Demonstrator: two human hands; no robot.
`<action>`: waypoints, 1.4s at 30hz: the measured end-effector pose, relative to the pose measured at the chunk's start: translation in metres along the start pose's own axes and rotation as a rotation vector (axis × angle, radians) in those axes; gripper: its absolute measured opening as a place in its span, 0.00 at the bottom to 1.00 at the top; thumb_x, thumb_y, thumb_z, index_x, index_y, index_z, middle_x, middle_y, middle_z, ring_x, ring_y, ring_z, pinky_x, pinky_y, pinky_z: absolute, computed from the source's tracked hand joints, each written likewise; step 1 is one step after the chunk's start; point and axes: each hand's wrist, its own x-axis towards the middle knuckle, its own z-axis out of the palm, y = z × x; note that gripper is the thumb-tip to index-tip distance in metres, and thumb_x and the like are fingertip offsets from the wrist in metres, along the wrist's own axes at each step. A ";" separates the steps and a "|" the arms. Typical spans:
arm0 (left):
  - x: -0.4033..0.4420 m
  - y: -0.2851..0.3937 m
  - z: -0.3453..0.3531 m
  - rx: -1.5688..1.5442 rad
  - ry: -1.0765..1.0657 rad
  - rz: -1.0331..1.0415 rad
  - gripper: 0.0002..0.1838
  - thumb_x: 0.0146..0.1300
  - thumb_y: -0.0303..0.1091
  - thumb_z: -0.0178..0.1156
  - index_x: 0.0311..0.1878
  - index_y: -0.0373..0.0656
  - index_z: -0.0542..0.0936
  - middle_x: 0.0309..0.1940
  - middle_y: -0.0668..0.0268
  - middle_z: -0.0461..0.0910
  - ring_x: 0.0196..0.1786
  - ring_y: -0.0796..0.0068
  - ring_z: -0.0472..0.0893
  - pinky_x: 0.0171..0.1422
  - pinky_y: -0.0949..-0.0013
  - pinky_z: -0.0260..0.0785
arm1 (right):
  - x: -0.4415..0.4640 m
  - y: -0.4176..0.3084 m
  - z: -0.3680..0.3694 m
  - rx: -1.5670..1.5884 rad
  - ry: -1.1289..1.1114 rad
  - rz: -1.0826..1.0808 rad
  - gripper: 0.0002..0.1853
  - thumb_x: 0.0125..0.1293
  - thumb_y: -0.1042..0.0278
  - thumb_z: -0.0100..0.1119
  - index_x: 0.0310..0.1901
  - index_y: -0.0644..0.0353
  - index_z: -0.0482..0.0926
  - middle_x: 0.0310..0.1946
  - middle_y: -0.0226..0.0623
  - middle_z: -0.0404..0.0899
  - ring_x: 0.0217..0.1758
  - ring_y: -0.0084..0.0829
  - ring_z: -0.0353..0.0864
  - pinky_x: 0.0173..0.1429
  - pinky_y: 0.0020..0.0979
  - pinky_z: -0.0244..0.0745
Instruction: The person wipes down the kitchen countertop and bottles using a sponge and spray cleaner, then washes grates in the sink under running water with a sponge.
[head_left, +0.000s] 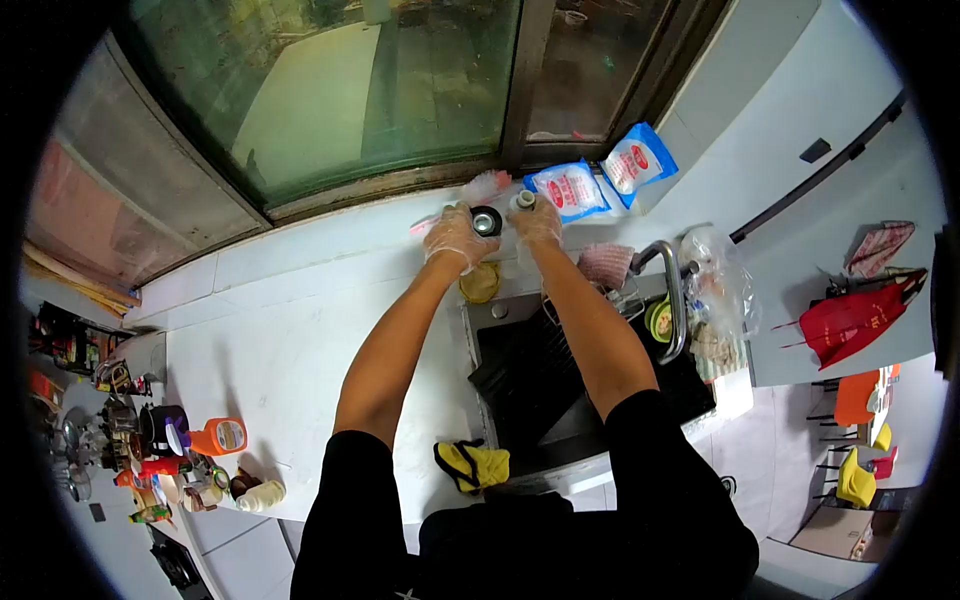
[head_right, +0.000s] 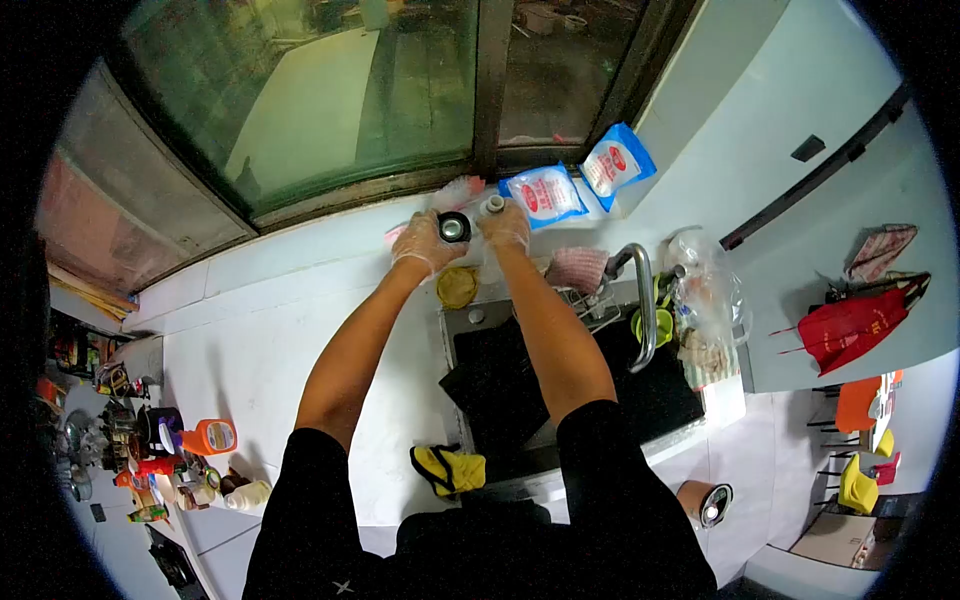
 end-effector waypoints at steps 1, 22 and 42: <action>0.009 0.001 0.007 0.008 0.014 -0.011 0.43 0.43 0.54 0.76 0.61 0.41 0.73 0.57 0.51 0.76 0.59 0.54 0.78 0.62 0.58 0.73 | 0.007 0.003 0.002 0.039 0.012 -0.008 0.33 0.46 0.60 0.76 0.56 0.60 0.79 0.52 0.48 0.83 0.57 0.42 0.81 0.63 0.38 0.73; -0.273 -0.133 0.067 -0.456 0.095 -0.221 0.23 0.62 0.42 0.67 0.57 0.43 0.75 0.52 0.61 0.79 0.42 0.68 0.80 0.50 0.64 0.75 | -0.222 0.017 0.067 0.493 -0.478 -0.352 0.16 0.59 0.70 0.70 0.49 0.60 0.81 0.41 0.36 0.84 0.42 0.27 0.83 0.49 0.30 0.78; -0.573 -0.503 0.071 -0.528 0.876 -0.968 0.41 0.48 0.39 0.79 0.63 0.39 0.68 0.48 0.54 0.78 0.45 0.65 0.80 0.49 0.64 0.75 | -0.533 -0.050 0.308 0.048 -1.141 -0.511 0.20 0.56 0.60 0.69 0.50 0.55 0.81 0.41 0.33 0.84 0.45 0.31 0.83 0.51 0.33 0.78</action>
